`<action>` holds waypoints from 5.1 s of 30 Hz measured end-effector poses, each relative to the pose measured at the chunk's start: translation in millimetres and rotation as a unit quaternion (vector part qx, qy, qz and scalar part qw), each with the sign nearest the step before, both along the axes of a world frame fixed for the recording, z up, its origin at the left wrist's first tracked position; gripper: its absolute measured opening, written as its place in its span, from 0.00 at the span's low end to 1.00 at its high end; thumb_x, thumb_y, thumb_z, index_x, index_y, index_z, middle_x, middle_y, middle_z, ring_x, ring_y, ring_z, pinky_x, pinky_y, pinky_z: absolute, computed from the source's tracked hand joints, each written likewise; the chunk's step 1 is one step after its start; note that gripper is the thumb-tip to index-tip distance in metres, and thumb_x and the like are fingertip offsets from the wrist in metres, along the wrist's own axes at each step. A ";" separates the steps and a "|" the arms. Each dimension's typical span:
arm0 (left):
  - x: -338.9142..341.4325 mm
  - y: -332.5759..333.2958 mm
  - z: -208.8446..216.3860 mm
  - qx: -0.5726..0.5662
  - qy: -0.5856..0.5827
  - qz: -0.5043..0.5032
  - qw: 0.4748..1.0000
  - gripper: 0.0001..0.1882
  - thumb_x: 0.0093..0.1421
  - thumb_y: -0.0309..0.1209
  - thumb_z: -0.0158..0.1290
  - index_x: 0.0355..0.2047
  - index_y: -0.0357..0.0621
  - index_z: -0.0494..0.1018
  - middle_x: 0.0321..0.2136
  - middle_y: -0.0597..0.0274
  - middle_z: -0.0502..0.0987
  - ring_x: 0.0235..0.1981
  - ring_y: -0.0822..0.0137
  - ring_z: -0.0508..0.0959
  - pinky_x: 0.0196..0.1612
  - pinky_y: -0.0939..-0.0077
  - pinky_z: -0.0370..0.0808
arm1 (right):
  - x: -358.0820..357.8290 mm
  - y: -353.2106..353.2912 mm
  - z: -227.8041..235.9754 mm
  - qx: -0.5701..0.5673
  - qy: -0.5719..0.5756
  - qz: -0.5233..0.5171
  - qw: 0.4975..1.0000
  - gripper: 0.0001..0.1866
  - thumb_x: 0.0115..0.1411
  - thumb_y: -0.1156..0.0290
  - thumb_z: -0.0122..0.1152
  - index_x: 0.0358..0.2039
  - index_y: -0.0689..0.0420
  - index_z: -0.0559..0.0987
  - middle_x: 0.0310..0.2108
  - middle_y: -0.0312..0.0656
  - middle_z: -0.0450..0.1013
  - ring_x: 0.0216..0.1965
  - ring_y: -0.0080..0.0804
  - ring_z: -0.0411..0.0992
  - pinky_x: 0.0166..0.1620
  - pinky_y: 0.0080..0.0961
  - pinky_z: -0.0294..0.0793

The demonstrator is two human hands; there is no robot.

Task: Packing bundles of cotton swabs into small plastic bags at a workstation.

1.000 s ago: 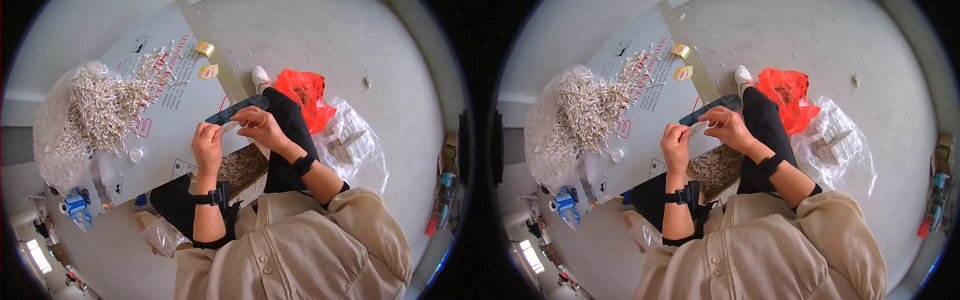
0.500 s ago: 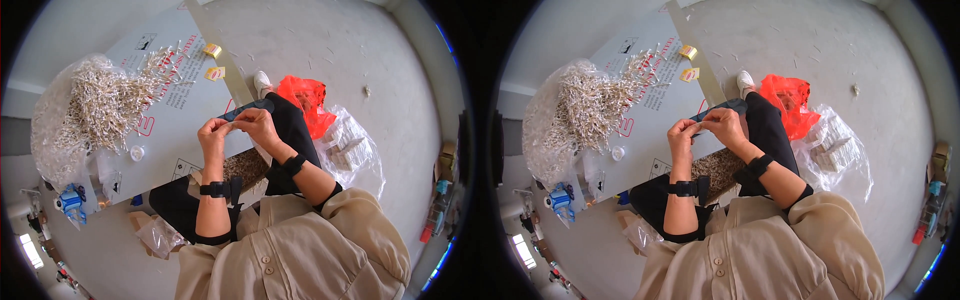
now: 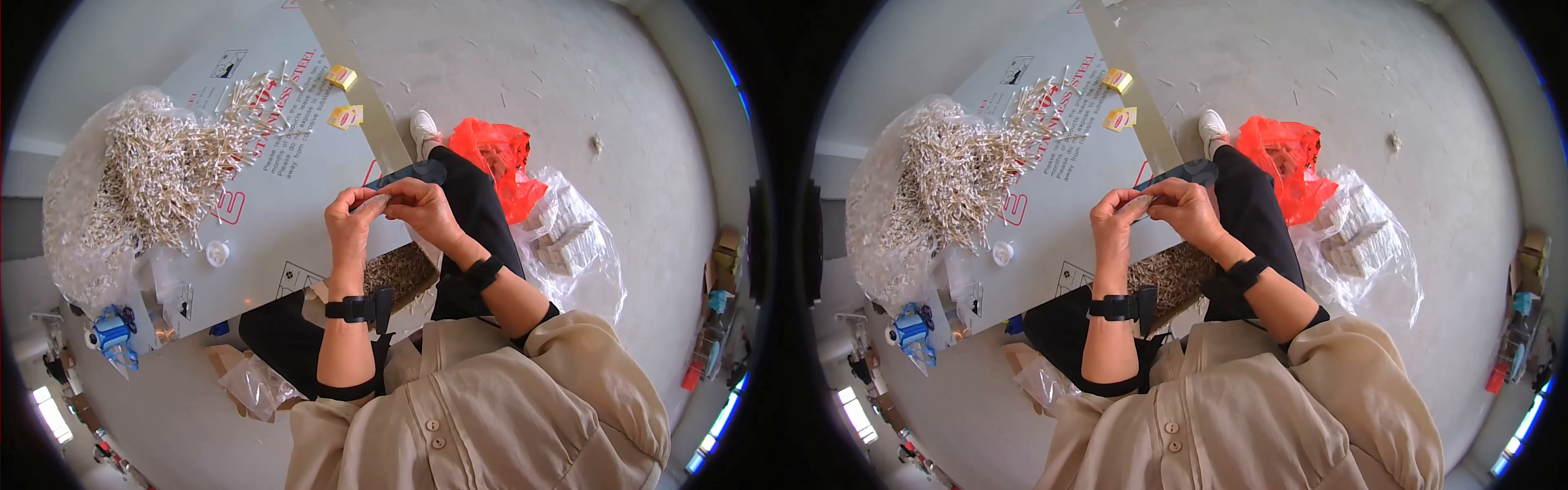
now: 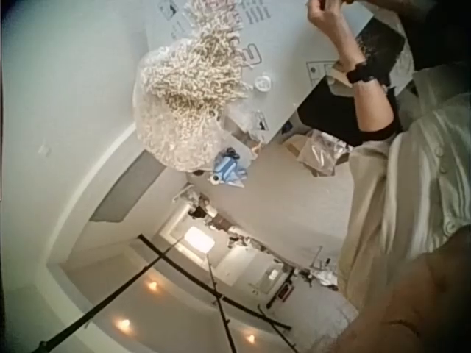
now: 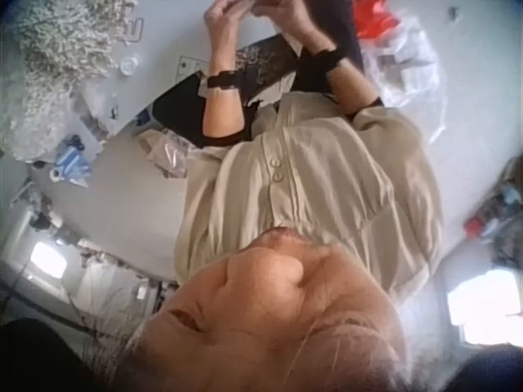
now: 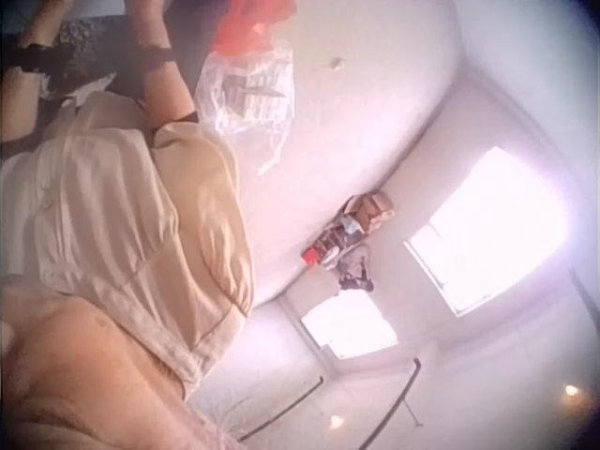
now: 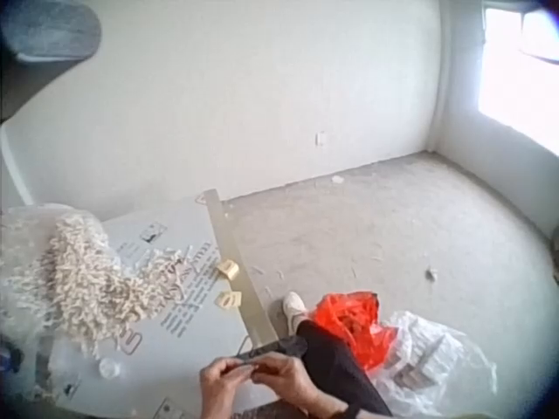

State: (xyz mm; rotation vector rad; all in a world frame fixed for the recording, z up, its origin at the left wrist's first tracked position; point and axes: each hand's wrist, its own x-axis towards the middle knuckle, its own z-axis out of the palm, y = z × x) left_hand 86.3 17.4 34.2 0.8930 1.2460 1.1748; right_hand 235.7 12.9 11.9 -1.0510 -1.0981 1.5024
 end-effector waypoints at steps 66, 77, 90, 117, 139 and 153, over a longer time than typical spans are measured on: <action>-22.4 -5.5 14.3 0.262 0.422 -0.103 0.861 0.13 0.48 0.14 0.59 0.34 0.38 0.72 0.32 0.57 0.72 0.32 0.53 0.79 0.31 0.63 0.77 | 7.5 22.1 35.4 0.291 -0.395 0.089 0.867 0.13 0.46 0.81 0.66 0.35 0.58 0.78 0.34 0.45 0.74 0.34 0.47 0.77 0.36 0.35 0.77; -23.6 -6.2 16.8 0.344 0.437 -0.073 0.828 0.09 0.46 0.14 0.59 0.24 0.37 0.70 0.24 0.57 0.71 0.23 0.56 0.74 0.26 0.67 0.71 | 11.6 27.7 32.3 0.400 -0.360 0.066 0.840 0.09 0.46 0.81 0.66 0.26 0.61 0.74 0.30 0.44 0.71 0.31 0.46 0.74 0.34 0.36 0.75; -30.5 -14.6 5.0 0.291 0.394 -0.068 0.869 0.11 0.47 0.14 0.58 0.23 0.37 0.67 0.23 0.57 0.70 0.22 0.58 0.73 0.25 0.69 0.70 | 4.1 14.9 30.6 0.402 -0.361 0.059 0.839 0.12 0.46 0.76 0.66 0.26 0.60 0.69 0.27 0.45 0.68 0.33 0.47 0.72 0.35 0.39 0.74; -30.4 -14.0 12.7 0.200 0.372 -0.136 0.896 0.08 0.50 0.16 0.58 0.25 0.35 0.68 0.23 0.56 0.70 0.23 0.59 0.73 0.28 0.68 0.70 | 3.1 8.1 26.0 0.378 -0.392 0.084 0.835 0.08 0.52 0.73 0.63 0.28 0.58 0.71 0.28 0.44 0.67 0.33 0.47 0.71 0.34 0.39 0.72; -35.1 -23.6 5.4 0.300 0.408 -0.047 0.861 0.07 0.52 0.14 0.54 0.30 0.37 0.71 0.27 0.53 0.72 0.28 0.51 0.76 0.30 0.63 0.74 | -0.1 9.4 25.5 0.379 -0.400 0.058 0.833 0.10 0.53 0.73 0.64 0.30 0.58 0.70 0.29 0.44 0.67 0.34 0.46 0.71 0.36 0.39 0.73; -32.2 -38.6 -7.7 0.309 0.465 -0.044 0.828 0.06 0.56 0.19 0.52 0.31 0.38 0.64 0.29 0.52 0.69 0.29 0.48 0.72 0.30 0.57 0.70 | -29.6 3.2 23.9 0.461 -0.416 0.014 0.784 0.10 0.43 0.72 0.66 0.26 0.58 0.74 0.30 0.38 0.66 0.35 0.38 0.66 0.40 0.32 0.68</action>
